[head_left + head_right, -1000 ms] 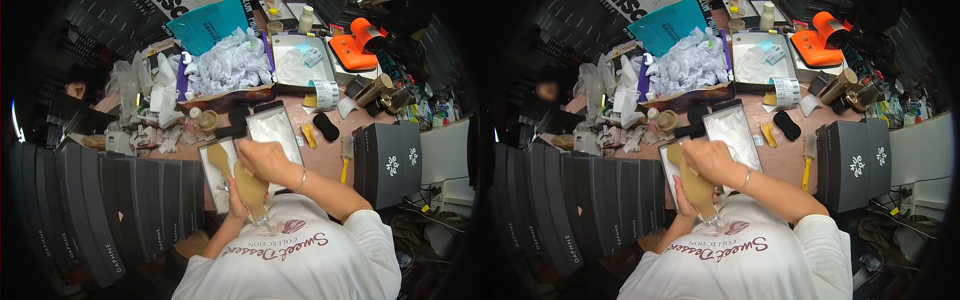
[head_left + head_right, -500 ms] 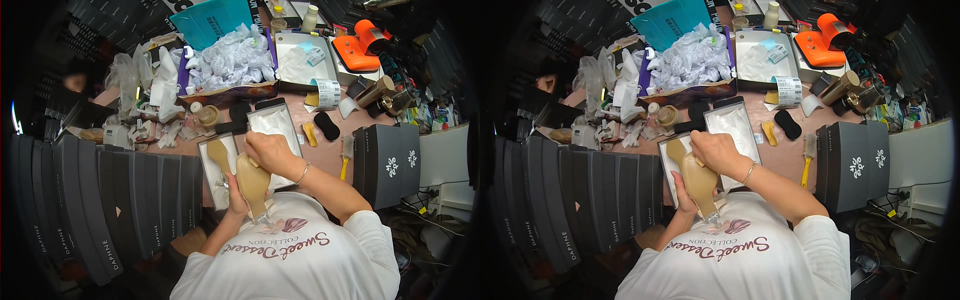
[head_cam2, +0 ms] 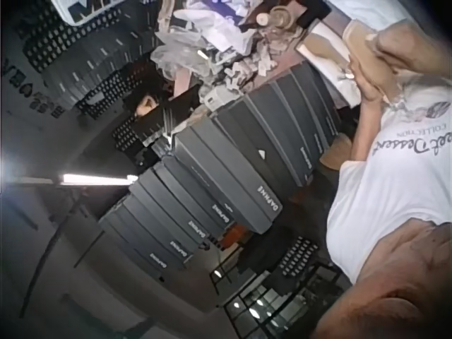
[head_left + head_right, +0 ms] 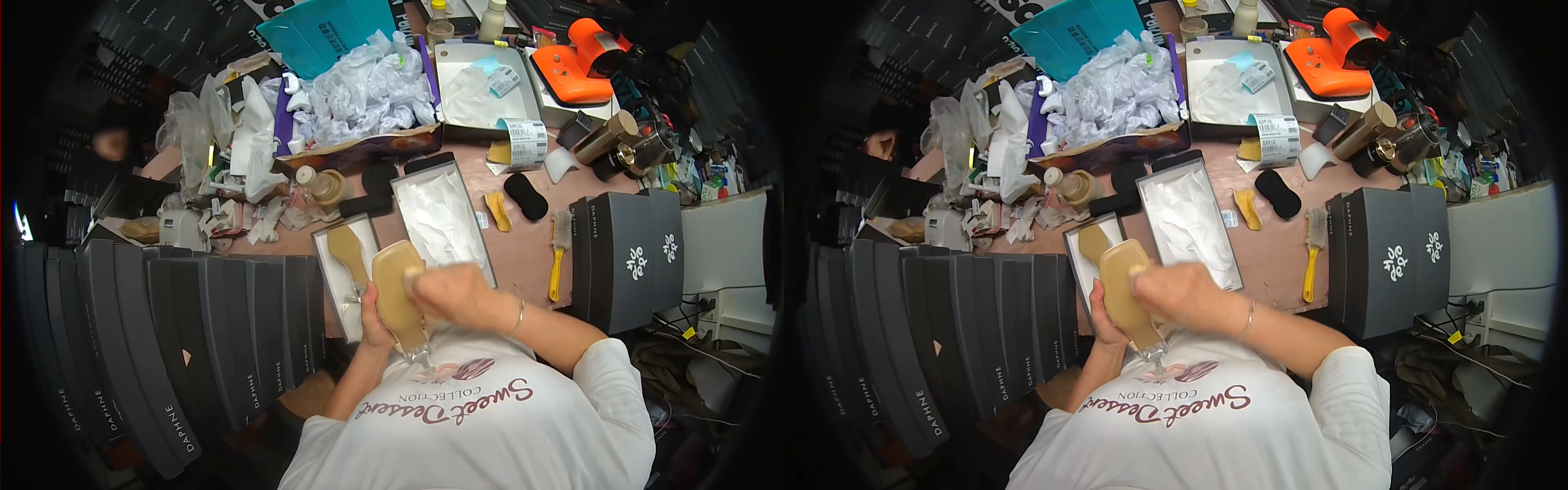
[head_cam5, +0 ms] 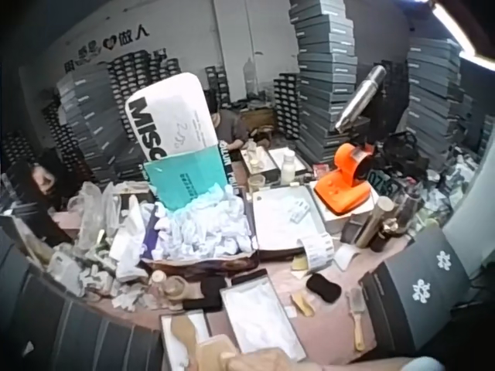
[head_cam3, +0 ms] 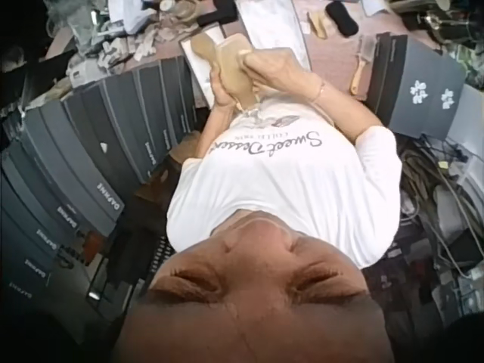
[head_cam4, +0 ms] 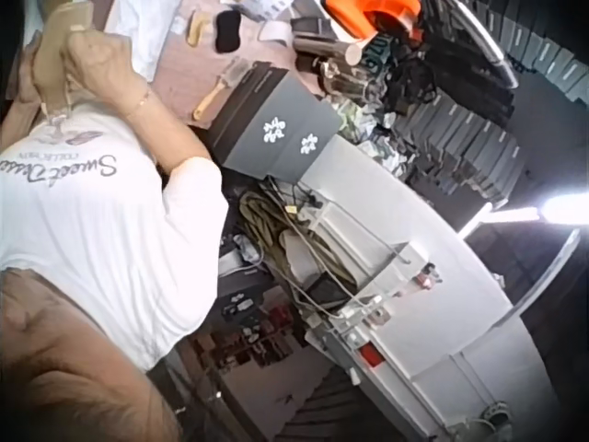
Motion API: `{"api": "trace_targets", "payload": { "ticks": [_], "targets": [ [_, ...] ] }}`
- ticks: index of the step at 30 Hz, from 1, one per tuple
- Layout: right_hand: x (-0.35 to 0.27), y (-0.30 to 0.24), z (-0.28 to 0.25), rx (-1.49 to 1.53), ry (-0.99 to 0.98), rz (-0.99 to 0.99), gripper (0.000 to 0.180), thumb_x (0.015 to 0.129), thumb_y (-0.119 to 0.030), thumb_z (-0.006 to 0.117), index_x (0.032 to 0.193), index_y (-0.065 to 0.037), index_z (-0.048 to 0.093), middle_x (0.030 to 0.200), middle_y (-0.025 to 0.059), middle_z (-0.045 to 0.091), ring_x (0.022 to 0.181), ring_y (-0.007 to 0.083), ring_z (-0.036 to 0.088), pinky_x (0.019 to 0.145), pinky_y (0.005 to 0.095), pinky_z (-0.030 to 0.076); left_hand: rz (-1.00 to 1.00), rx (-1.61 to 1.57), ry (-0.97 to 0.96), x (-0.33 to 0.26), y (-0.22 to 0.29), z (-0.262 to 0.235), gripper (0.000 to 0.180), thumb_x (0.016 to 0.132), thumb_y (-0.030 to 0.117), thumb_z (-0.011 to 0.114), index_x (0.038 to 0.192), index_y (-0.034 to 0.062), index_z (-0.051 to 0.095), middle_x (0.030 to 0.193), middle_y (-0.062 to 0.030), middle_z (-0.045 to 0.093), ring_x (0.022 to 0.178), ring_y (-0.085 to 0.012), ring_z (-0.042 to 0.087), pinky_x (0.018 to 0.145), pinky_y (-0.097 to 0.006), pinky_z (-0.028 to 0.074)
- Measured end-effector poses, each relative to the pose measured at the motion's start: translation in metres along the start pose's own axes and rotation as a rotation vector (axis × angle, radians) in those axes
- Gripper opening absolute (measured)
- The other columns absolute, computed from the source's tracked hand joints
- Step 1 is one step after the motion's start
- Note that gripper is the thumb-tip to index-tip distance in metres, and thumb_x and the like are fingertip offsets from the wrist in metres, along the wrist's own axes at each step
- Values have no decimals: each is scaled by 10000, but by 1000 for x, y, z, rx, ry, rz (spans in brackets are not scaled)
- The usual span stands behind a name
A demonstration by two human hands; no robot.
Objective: Cleaning and preparing high-heeled shoes for final packaging in a manufacturing facility.
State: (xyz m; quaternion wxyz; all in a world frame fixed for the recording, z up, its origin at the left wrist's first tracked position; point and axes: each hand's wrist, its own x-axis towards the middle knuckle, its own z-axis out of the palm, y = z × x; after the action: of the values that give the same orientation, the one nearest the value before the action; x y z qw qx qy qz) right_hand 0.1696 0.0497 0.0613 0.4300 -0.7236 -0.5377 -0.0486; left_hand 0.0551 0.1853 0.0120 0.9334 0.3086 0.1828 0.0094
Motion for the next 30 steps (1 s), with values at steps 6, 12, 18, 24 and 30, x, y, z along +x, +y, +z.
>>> {"api": "trace_targets", "payload": {
  "ticks": [6,12,18,24,30],
  "targets": [
    [6,-17,8,-34,-139,-24,194,815,-188,627,751,-107,463,648,46,535,575,243,593,435,369,435,77,-48,350,8,-2,22,735,902,630,291,1325,44,424,1123,-173,596,837,-261,638,632,-383,541],
    [-19,88,-1,-36,169,557,164,861,-208,628,876,-58,564,762,122,628,681,322,618,591,392,474,32,5,-83,13,6,16,730,914,617,346,1377,54,375,1272,-174,498,1016,-311,584,580,-363,556],
    [-100,122,2,-11,381,835,426,828,-231,664,1160,1,530,1081,206,594,926,342,597,817,402,471,2,-51,-95,27,1,7,823,881,683,340,1440,82,279,1373,-186,417,1165,-375,511,623,-424,610],
    [-252,150,-39,-507,420,1294,492,815,-250,688,1180,14,489,1074,229,567,989,365,581,857,428,467,-185,73,-334,16,14,-9,821,827,469,653,1420,31,292,1357,-162,445,1208,-397,483,814,-481,567],
    [-283,169,-27,-437,231,1470,365,756,-225,672,1025,-7,556,934,220,632,931,426,599,813,480,479,-258,485,-300,8,20,-4,584,759,224,708,1243,-14,484,1035,-185,637,916,-298,651,775,-375,552]
  ]
}}
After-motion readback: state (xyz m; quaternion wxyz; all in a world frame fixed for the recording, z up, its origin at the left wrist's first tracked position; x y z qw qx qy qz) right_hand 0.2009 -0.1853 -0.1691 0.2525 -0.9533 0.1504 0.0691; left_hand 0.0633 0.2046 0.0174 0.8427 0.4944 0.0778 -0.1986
